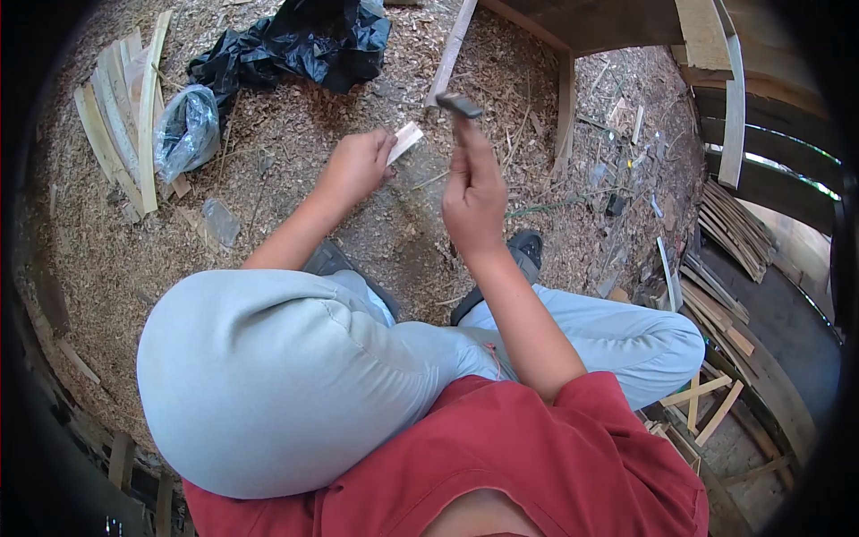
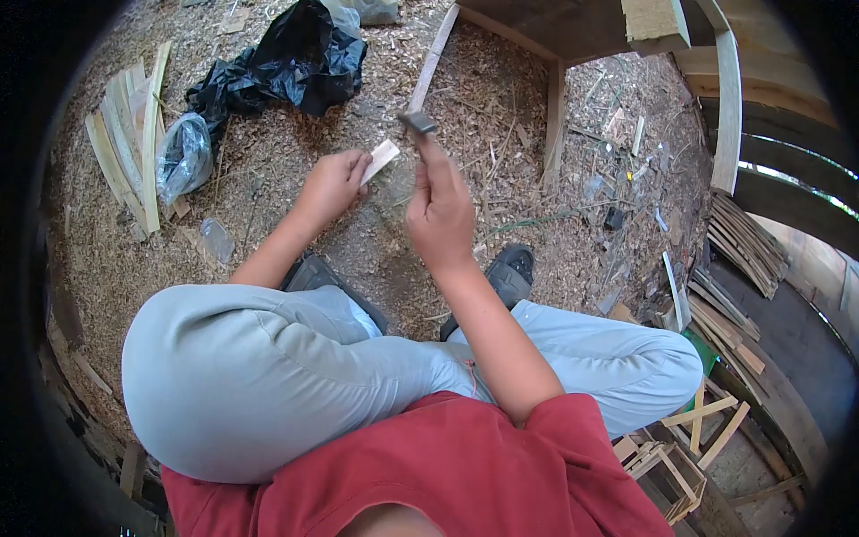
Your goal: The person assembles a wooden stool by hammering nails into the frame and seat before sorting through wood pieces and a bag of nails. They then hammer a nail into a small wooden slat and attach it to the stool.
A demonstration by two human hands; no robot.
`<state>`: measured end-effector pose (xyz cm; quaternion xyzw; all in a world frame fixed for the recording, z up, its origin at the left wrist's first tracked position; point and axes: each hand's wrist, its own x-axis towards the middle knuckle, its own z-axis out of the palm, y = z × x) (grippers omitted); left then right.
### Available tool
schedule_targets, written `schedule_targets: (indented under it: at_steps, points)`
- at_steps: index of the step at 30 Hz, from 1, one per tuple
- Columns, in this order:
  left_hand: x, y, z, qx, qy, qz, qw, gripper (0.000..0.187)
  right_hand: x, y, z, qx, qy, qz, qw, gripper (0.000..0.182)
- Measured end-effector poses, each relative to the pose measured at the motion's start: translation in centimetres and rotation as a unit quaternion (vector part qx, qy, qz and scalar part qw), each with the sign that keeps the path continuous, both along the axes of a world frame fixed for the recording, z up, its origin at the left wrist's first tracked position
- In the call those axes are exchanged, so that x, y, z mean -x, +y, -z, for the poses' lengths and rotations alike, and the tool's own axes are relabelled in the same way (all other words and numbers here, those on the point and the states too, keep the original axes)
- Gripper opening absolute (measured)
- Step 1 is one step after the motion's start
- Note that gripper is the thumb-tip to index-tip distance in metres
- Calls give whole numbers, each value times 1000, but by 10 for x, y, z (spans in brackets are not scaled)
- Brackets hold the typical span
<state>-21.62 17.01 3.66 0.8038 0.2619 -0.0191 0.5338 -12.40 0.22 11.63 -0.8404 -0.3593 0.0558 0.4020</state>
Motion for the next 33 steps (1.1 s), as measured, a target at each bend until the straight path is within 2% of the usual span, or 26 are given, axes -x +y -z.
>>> schedule_targets:
  at_steps: [2,3,4,5,6,7,9,11,13,15,18,19,21,22,23,26,27,29,30,31,33]
  points:
    - [0,2,-3,16,-2,-16,1000,30,-1,0,-4,-89,-41,23,995,49]
    - [0,2,-3,-34,-45,-17,998,30,-2,-2,2,-91,-44,22,995,49]
    - [0,2,-5,-83,-87,-19,993,30,-4,-6,10,-6,-10,-8,1000,51]
    - [0,1,-8,-84,-89,-20,992,30,-6,-10,18,80,24,-39,996,53]
    - [2,2,-13,-53,-57,-19,997,29,-7,-5,9,28,-10,-33,999,56]
    - [0,6,-16,-23,-27,-19,999,29,-11,2,0,24,-13,-36,999,56]
    - [0,8,-13,-38,-45,-24,998,29,-9,5,-17,-71,-23,23,997,54]
    - [-2,11,-15,-57,-69,-27,996,30,-7,3,-20,-69,-52,28,996,52]
    - [-4,10,-31,-116,-47,2,992,32,-6,-2,-4,132,-26,-58,989,54]
    - [-2,8,-12,-106,-50,-7,993,32,-5,0,-5,105,-17,-38,994,56]
    - [-1,6,-10,-92,-60,-16,994,32,-4,5,-22,-89,-58,8,994,52]
    - [-2,8,-15,-97,-73,-18,992,31,-3,4,-22,-90,-59,10,994,52]
    - [-1,6,-32,-58,-61,-16,996,31,-3,1,-17,151,-5,-33,988,52]
    - [0,4,-38,-16,-44,-15,999,30,-8,5,-8,31,-20,-33,999,52]
    - [-1,6,-34,-20,-46,-15,999,30,-9,1,-5,28,-21,-34,999,52]
    - [2,7,-24,-21,-51,-44,998,30,-6,5,-27,-102,-66,26,992,51]
    - [0,8,-34,-21,-62,-46,997,30,-4,4,-27,-101,-66,29,992,51]
    - [-1,8,-38,-23,-78,-47,996,30,-3,2,-26,146,-8,-42,988,55]
    - [-1,5,-34,-29,-83,-42,995,30,-5,7,-23,86,-19,-58,994,59]
    - [0,6,-30,-37,-86,-40,995,30,-6,8,-24,83,-20,-61,994,59]
    - [-3,9,-26,-52,-90,-44,994,30,-6,10,-36,-60,-36,-13,997,58]
